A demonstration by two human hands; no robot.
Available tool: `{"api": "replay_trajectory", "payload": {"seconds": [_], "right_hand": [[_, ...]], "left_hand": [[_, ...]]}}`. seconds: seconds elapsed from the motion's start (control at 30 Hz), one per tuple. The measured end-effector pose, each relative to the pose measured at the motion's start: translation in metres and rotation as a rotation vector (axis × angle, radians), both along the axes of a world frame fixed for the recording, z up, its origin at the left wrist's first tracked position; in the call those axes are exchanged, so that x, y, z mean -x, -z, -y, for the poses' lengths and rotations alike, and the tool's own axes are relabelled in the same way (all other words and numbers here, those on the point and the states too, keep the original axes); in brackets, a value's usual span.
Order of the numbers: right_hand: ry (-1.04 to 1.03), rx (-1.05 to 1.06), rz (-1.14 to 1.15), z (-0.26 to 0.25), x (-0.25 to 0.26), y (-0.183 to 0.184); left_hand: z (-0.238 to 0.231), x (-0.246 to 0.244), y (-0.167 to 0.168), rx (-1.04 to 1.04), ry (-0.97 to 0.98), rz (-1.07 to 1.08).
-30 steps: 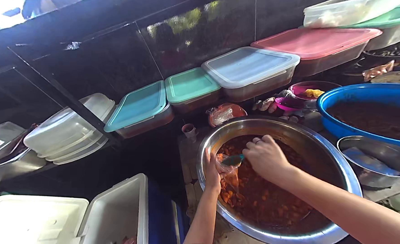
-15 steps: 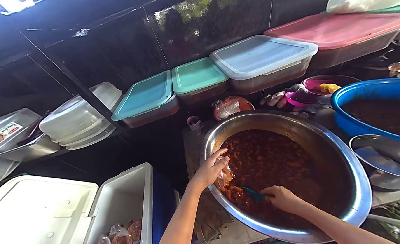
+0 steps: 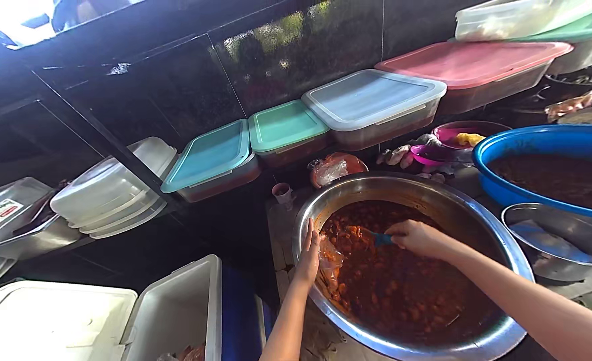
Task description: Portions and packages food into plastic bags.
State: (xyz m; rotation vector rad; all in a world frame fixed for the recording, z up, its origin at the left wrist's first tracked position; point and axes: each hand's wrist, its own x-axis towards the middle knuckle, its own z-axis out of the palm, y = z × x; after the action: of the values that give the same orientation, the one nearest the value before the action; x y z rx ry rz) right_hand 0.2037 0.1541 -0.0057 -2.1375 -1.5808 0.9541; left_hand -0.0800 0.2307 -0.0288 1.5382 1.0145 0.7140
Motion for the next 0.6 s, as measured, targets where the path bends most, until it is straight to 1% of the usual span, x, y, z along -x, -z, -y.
{"api": "replay_trajectory", "payload": {"seconds": [0.07,0.13,0.17,0.23,0.3,0.4,0.43,0.5,0.53,0.57,0.6], "right_hand": [[-0.045,0.005,0.156,-0.007,0.006,-0.030],[-0.118,0.050,0.328,-0.012,0.023,-0.056],[-0.160,0.060,0.413,-0.013,0.034,-0.063],[-0.234,0.038,0.546,-0.013,0.060,-0.065],[-0.305,-0.040,0.660,-0.010,0.087,-0.059],[-0.381,-0.263,0.879,-0.002,0.107,-0.051],[-0.368,-0.344,0.899,0.001,0.106,-0.054],[-0.289,-0.530,0.869,0.007,0.096,-0.065],[-0.241,-0.575,0.850,0.010,0.089,-0.070],[-0.194,-0.563,0.843,0.012,0.081,-0.074],[-0.157,-0.494,0.842,0.012,0.074,-0.074]], "left_hand": [[0.007,-0.014,0.004,0.065,-0.030,0.025],[0.014,-0.027,0.009,0.076,-0.029,0.111],[0.016,-0.033,0.012,0.065,-0.035,0.158],[0.017,-0.040,0.018,0.050,-0.026,0.217],[0.017,-0.047,0.022,0.048,-0.042,0.248],[0.018,-0.049,0.016,0.129,-0.097,0.284],[0.016,-0.048,0.014,0.155,-0.125,0.295],[0.010,-0.041,0.012,0.177,-0.190,0.296],[0.008,-0.037,0.013,0.185,-0.216,0.290],[0.006,-0.032,0.013,0.179,-0.242,0.280],[0.005,-0.027,0.013,0.158,-0.231,0.272]]}}
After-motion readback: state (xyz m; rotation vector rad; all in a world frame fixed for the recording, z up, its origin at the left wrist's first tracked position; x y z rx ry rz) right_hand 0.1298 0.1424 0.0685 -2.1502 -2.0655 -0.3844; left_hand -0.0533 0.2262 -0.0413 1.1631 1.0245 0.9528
